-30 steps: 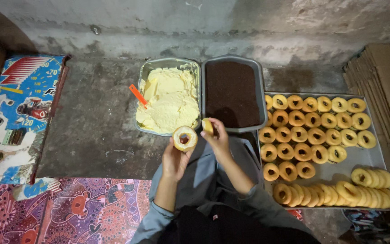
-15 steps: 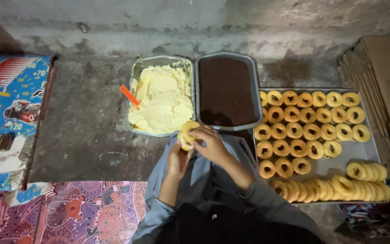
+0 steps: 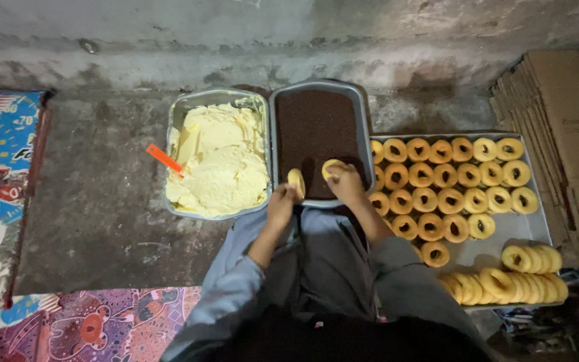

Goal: The person repeatedly picks up ring-shaped donuts, fills their centers with a yellow cream using their fingers, and then places them into a tray of dark crumbs before arranging them on a metal tray.

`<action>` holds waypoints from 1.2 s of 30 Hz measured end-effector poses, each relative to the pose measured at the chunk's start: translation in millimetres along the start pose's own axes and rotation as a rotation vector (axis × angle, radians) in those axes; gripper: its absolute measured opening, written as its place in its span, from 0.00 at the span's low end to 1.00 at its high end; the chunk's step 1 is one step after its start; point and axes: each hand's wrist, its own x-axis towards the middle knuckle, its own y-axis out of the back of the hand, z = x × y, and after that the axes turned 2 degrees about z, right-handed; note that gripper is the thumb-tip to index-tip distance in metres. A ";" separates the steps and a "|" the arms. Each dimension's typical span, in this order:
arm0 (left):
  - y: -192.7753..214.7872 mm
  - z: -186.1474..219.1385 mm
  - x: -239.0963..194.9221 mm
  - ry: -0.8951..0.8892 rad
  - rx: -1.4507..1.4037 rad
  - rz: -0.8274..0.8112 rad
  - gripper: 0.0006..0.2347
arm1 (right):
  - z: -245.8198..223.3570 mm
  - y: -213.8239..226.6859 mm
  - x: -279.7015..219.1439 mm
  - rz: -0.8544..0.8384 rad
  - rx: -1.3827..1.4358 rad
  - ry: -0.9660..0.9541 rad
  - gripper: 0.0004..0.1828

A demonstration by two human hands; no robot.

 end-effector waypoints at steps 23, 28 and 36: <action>-48.0 -21.7 64.0 0.193 -0.841 -0.247 0.15 | -77.3 39.1 19.9 0.167 0.218 0.140 0.17; -49.4 -4.1 61.3 0.262 -0.751 -0.180 0.16 | -83.1 43.7 25.2 0.291 0.464 -0.296 0.24; -67.5 -3.7 48.7 0.180 0.095 -0.188 0.17 | 47.8 39.1 -71.0 0.267 1.656 -0.943 0.18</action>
